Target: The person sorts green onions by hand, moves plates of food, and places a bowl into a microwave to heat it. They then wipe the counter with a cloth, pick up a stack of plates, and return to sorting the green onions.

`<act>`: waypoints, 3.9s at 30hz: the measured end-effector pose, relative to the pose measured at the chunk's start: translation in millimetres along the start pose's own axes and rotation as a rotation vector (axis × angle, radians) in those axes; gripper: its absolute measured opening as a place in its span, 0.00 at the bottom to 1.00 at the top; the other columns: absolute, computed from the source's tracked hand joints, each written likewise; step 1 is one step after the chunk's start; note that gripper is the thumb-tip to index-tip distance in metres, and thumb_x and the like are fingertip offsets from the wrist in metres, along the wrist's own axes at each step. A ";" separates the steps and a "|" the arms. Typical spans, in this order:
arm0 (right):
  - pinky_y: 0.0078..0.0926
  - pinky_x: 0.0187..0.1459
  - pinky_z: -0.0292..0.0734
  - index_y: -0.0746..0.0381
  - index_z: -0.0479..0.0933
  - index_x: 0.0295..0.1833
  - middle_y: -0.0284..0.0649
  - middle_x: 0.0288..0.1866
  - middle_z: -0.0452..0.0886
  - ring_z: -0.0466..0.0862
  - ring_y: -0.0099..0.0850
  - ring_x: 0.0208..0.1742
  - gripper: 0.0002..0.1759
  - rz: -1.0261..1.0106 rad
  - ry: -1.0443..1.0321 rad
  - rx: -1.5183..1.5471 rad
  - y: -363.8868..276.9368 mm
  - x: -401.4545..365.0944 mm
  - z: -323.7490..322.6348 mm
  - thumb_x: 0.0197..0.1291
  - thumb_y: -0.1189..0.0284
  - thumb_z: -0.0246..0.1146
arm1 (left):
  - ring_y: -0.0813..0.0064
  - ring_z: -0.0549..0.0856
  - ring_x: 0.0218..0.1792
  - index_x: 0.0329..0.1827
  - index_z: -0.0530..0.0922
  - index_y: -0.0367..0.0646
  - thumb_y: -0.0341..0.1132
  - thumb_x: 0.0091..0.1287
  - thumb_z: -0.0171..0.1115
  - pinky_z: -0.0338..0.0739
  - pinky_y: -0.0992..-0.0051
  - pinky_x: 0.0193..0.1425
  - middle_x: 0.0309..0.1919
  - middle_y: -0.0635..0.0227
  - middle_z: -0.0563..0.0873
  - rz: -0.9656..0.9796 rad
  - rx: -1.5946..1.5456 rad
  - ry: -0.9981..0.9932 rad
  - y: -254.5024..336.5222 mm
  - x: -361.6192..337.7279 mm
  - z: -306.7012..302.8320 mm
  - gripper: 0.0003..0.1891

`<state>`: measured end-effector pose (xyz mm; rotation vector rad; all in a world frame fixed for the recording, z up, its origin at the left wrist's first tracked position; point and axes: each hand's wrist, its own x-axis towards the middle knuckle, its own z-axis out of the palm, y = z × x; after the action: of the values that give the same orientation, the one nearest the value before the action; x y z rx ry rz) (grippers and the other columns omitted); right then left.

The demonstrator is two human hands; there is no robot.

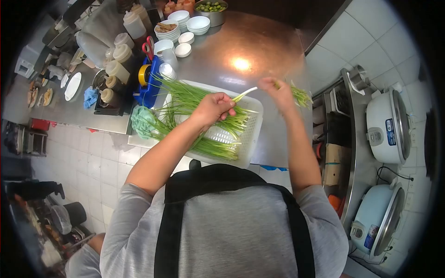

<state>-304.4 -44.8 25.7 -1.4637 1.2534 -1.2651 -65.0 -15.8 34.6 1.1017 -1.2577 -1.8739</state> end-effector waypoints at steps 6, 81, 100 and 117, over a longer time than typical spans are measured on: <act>0.14 0.22 0.62 0.62 0.79 0.37 0.29 0.26 0.78 0.69 0.13 0.22 0.11 0.351 0.001 0.307 -28.0 -38.3 35.4 0.50 0.70 0.70 | 0.86 0.71 0.19 0.36 0.75 0.38 0.32 0.67 0.58 0.63 0.84 0.23 0.23 0.72 0.81 0.153 0.247 -0.045 6.9 8.8 22.8 0.06; 0.21 0.39 0.74 0.63 0.78 0.43 0.36 0.34 0.80 0.77 0.23 0.34 0.08 0.073 -0.386 -0.350 -27.3 -38.8 9.0 0.59 0.76 0.59 | 0.66 0.80 0.31 0.39 0.73 0.41 0.32 0.64 0.56 0.73 0.69 0.39 0.29 0.65 0.81 0.133 0.892 -0.414 -69.7 -3.3 -44.2 0.05; 0.17 0.31 0.74 0.66 0.78 0.36 0.34 0.29 0.80 0.78 0.20 0.28 0.05 0.206 0.039 -0.040 -36.1 -71.6 -6.4 0.52 0.79 0.65 | 0.57 0.82 0.35 0.43 0.77 0.46 0.36 0.65 0.55 0.75 0.62 0.39 0.32 0.60 0.82 0.684 1.331 -0.139 36.7 -1.4 -32.3 0.07; 0.34 0.39 0.78 0.63 0.79 0.36 0.42 0.32 0.83 0.84 0.38 0.37 0.08 0.109 -0.757 -1.221 -3.5 -82.7 96.4 0.47 0.77 0.62 | 0.63 0.77 0.49 0.52 0.77 0.47 0.32 0.59 0.61 0.71 0.66 0.55 0.41 0.63 0.79 0.825 1.316 -0.124 -9.8 22.6 -46.3 0.17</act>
<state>-209.0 34.6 -1.8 -2.2974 1.5330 0.3466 -34.8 -50.6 9.5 0.7336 -2.5919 -0.3616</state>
